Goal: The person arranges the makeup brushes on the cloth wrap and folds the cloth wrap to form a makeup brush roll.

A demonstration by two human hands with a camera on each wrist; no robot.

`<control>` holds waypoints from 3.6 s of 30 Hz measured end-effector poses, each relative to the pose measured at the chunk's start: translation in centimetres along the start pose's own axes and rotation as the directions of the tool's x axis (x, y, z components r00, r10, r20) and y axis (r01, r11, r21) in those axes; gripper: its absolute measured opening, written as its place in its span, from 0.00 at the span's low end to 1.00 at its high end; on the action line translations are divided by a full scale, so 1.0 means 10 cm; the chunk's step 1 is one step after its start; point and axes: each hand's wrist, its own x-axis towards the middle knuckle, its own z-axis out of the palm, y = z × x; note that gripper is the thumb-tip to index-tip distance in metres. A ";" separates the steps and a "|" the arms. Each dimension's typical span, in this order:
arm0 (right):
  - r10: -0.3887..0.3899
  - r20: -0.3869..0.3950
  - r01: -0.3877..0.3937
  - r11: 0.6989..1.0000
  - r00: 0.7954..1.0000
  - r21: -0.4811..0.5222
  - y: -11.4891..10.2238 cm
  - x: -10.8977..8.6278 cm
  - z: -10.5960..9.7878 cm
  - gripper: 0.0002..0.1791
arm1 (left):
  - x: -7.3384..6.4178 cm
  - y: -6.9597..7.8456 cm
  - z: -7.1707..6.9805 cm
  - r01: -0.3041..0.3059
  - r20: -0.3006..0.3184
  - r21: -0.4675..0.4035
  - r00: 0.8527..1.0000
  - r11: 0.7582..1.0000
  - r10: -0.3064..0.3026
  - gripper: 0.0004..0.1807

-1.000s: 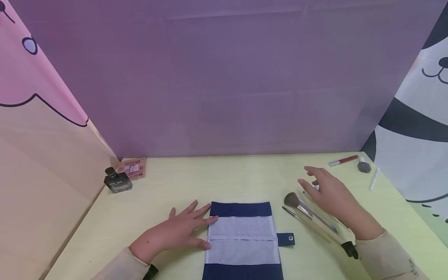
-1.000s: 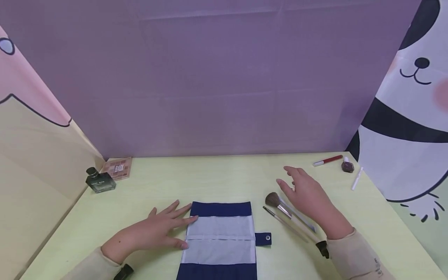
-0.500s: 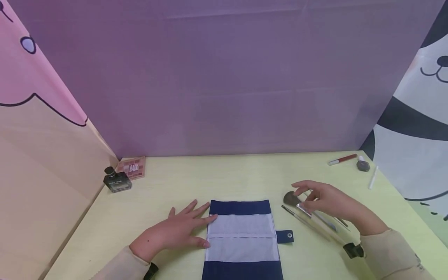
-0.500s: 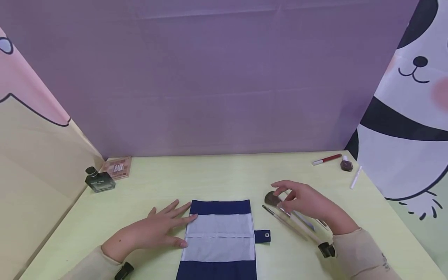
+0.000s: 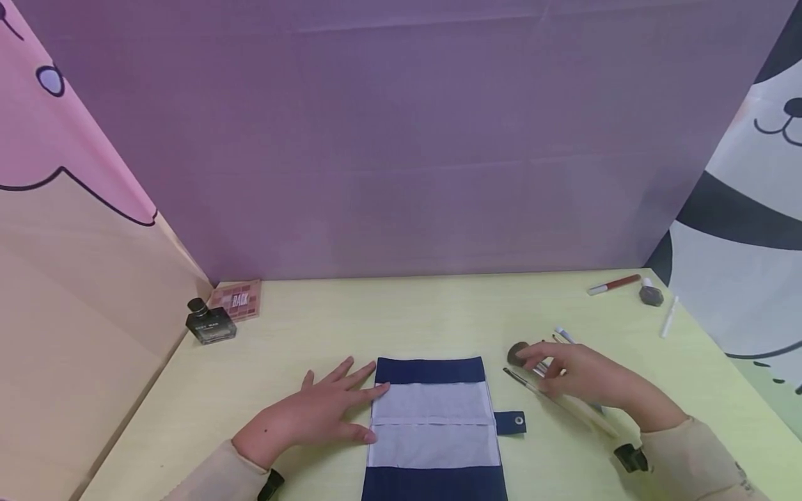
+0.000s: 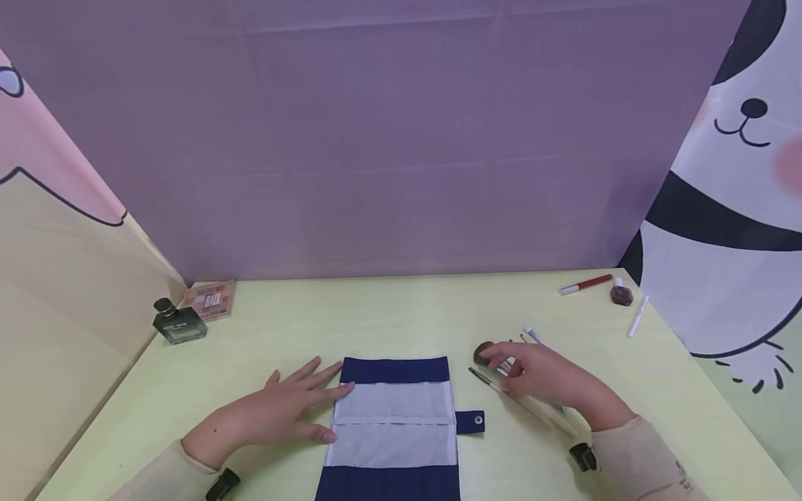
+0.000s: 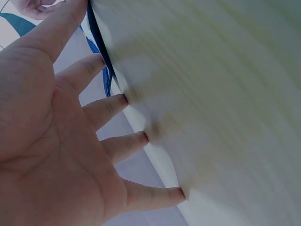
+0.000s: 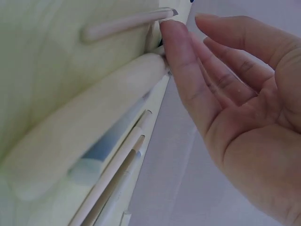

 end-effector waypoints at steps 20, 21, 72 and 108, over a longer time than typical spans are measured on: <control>-0.156 -0.023 0.146 0.961 0.988 -0.236 -0.03 0.08 0.20 0.27 | 0.01 0.00 0.01 -0.007 -0.006 0.013 1.000 1.000 0.008 0.43; -0.156 -0.022 0.146 0.960 0.988 -0.237 -0.02 0.08 0.20 0.27 | 0.01 0.00 0.02 -0.008 -0.006 0.015 1.000 1.000 0.008 0.43; -0.060 0.035 0.053 0.983 0.998 0.175 -0.11 0.30 0.08 0.31 | 0.03 0.07 -0.10 0.036 0.048 0.019 0.998 0.999 -0.037 0.44; 0.074 -0.128 0.021 0.786 0.989 0.617 -1.20 1.57 1.01 0.25 | 0.06 0.06 -0.09 0.081 0.059 0.076 0.995 0.994 -0.086 0.43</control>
